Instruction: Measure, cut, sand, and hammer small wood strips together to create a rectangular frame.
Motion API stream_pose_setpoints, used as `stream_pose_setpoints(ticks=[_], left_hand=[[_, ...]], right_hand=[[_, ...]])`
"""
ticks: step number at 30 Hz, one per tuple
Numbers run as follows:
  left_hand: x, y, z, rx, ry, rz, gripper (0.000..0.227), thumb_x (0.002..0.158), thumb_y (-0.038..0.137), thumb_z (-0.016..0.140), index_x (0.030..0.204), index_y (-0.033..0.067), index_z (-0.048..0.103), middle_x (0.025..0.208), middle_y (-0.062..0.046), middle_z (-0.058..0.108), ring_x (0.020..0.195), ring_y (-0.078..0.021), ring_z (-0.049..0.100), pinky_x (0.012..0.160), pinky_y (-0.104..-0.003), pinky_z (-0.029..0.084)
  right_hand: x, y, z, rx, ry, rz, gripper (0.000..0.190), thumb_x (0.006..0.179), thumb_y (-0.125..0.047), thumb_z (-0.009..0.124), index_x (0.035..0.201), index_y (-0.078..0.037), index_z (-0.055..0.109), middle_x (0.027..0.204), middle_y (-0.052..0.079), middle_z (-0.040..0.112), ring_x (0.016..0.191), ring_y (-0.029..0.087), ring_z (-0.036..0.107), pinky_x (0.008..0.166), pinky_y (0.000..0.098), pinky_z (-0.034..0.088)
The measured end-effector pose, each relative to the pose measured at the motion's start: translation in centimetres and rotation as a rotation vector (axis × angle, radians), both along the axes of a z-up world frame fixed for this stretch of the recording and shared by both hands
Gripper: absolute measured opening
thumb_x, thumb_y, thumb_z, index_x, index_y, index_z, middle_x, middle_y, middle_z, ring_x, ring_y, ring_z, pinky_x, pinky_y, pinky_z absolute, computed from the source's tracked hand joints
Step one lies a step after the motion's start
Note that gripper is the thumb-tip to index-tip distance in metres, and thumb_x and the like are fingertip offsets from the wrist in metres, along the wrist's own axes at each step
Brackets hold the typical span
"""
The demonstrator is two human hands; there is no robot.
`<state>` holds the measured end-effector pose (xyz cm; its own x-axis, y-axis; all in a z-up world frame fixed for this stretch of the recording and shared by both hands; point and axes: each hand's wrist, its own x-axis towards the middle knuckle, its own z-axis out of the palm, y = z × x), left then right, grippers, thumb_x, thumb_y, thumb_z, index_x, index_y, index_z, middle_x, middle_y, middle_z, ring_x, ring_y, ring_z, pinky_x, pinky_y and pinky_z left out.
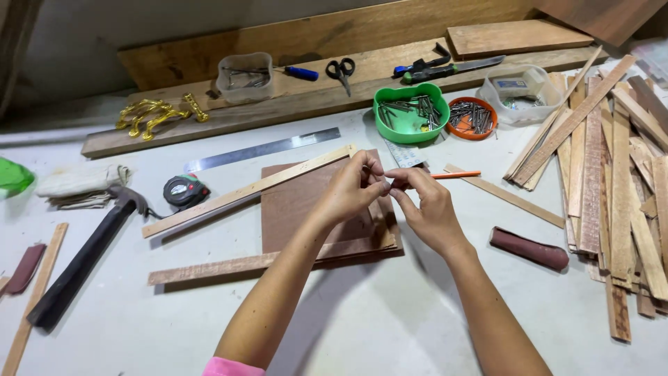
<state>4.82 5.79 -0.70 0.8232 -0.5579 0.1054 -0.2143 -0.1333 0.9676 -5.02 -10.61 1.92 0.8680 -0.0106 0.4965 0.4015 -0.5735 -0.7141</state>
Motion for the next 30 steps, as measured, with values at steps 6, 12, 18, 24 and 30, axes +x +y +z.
stream_pose_setpoints(ticks=[6,12,18,24,30], left_hand=[[-3.9,4.8,-2.2,-0.051,-0.213,0.079,0.026,0.087,0.002,0.076,0.102,0.0023,0.055,0.089,-0.005,0.062,0.083,-0.0138,0.063,0.072,-0.029,0.056],[-7.7,9.0,-0.9,0.034,-0.088,0.188,0.023,0.089,0.010,0.073,0.103,0.0048,0.057,0.091,-0.004,0.068,0.085,-0.0135,0.068,0.075,-0.031,0.059],[-9.6,13.7,0.6,0.056,-0.168,0.314,0.024,0.088,0.013,0.075,0.103,0.0032,0.059,0.092,-0.009,0.074,0.087,-0.0176,0.074,0.079,-0.033,0.060],[-10.0,20.3,1.9,0.197,-0.173,0.435,0.026,0.087,0.017,0.070,0.108,0.0044,0.063,0.096,-0.011,0.078,0.088,-0.0199,0.078,0.080,-0.034,0.063],[-9.6,27.5,2.0,0.132,-0.209,0.615,0.017,0.088,0.011,0.066,0.103,0.0046,0.066,0.089,-0.010,0.078,0.081,-0.0182,0.077,0.077,-0.034,0.062]], right_hand=[[-2.7,4.7,-1.3,-0.030,0.057,0.027,0.022,0.092,0.003,0.062,0.113,-0.001,0.062,0.107,0.013,0.066,0.100,0.028,0.071,0.084,0.0377,0.057],[-4.2,8.5,-2.4,-0.068,0.003,0.092,0.020,0.094,-0.001,0.062,0.114,0.000,0.062,0.107,0.014,0.065,0.100,0.030,0.069,0.083,0.0389,0.057],[-4.5,13.1,-2.0,-0.118,0.002,0.137,0.025,0.095,0.000,0.059,0.120,0.000,0.064,0.103,0.014,0.059,0.086,0.028,0.066,0.075,0.0420,0.052],[-2.5,19.6,-1.8,-0.085,-0.076,0.224,0.017,0.095,0.001,0.059,0.111,0.000,0.066,0.104,0.013,0.059,0.088,0.028,0.065,0.074,0.0398,0.053],[0.9,27.2,-2.5,-0.053,-0.176,0.350,0.014,0.094,0.000,0.064,0.108,0.002,0.064,0.102,0.015,0.062,0.091,0.029,0.066,0.079,0.0404,0.054]])
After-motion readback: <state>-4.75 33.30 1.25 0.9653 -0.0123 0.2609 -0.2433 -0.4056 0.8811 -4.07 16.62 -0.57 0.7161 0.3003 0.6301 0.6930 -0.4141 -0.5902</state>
